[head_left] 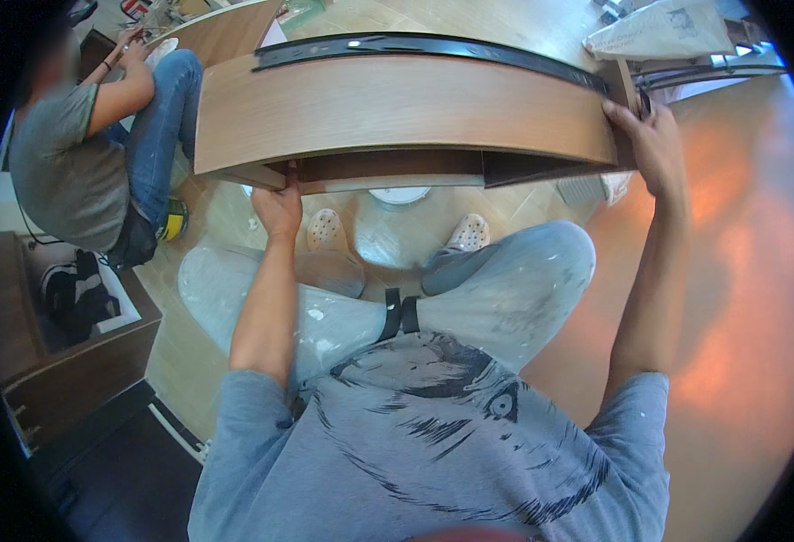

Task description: The person sits on the floor and applies adhesive edge banding to the edges of a wooden cabinet. They measure, cut, and press the tape along the edges, then trim the excess with a utility knife.

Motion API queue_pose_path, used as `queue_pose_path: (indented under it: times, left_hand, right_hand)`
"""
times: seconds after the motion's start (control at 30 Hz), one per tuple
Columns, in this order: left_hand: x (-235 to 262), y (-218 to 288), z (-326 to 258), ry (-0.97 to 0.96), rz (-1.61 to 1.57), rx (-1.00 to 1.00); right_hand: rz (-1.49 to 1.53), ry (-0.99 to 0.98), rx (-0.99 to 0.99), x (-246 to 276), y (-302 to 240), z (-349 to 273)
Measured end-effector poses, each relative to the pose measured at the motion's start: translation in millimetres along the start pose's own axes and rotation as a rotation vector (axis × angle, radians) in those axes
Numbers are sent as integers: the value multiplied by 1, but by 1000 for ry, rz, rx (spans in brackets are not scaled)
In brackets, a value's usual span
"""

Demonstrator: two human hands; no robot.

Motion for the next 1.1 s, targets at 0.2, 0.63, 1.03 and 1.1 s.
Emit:
queue_pose_path:
  times: [0.2, 0.63, 1.03, 1.1]
  left_hand:
    - [39, 77, 37, 0, -5, -230]
    - [225, 353, 126, 276, 368, -962]
    - [130, 367, 106, 63, 755, -975]
    - [112, 359, 100, 65, 730, -1016]
  right_hand:
    - [164, 107, -87, 54, -11, -30]
    - [956, 152, -269, -92, 86, 10]
    - [1187, 195, -483, -310, 230, -9]
    - [1097, 155, -535, -322, 256, -17]
Point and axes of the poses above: each hand's wrist, its own z-axis towards the middle knuckle, its own x-axis out of the back of the hand, y = z × x, the point moved 7 cm from there along z, towards the middle knuckle, and after that the axes turned 15 degrees about x, right-handed, at the moved point
